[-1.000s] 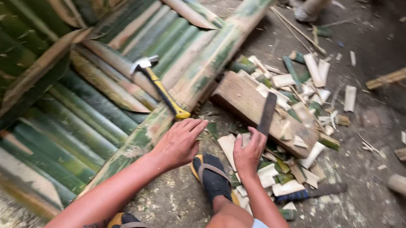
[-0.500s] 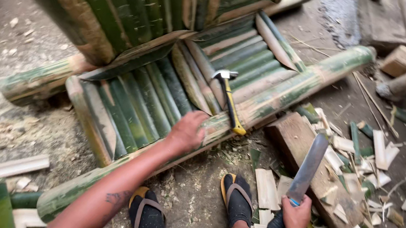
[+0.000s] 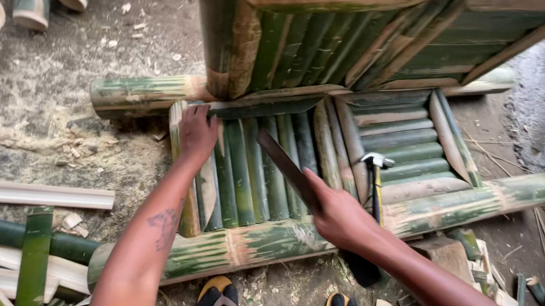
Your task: The person assembles a bamboo structure by splitting bamboo strips with a machete and hammering them into place. The person repeatedly selects bamboo pieces, splits them, and secures them into the frame using a hammer and nails.
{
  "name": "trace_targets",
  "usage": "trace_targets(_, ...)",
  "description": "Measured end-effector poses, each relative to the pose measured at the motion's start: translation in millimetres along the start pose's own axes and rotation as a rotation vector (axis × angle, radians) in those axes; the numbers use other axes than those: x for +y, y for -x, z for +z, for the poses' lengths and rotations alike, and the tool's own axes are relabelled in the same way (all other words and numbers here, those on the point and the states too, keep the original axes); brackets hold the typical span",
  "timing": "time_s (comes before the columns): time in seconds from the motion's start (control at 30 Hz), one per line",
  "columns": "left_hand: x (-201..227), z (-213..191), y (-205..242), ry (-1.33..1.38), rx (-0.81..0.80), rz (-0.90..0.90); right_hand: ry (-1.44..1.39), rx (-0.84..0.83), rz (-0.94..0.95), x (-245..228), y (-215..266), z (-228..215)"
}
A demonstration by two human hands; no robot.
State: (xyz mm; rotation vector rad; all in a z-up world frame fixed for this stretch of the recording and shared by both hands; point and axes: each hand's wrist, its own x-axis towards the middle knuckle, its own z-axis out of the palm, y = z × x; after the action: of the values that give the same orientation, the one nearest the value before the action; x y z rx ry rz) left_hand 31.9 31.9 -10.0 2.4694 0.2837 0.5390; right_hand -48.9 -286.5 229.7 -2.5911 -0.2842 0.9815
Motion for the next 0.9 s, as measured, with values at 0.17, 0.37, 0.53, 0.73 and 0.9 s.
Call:
trace_targets(0.17, -11.7, 17.0, -39.9, -0.074, -0.097, 0.07, -0.02, 0.265, -0.134, -62.2, -80.7, 40.9)
trace_targets(0.37, -17.5, 25.1, -42.2, -0.14, -0.129, 0.191, -0.052, 0.318, -0.081, -71.6, -117.7, 68.9)
trace_targets(0.53, -19.7, 29.4, -35.4, -0.162, -0.202, 0.144, -0.074, 0.3, -0.03, -71.0, -118.6, 77.4)
trace_targets(0.73, -21.8, 35.6, -35.8, -0.202, -0.223, 0.105, -0.104, 0.272, -0.014, -72.6, -119.6, 73.5)
trace_targets(0.9, -20.3, 41.2, -37.8, -0.257, -0.188, 0.122, -0.141, 0.271, -0.001, -74.3, -124.1, 73.0)
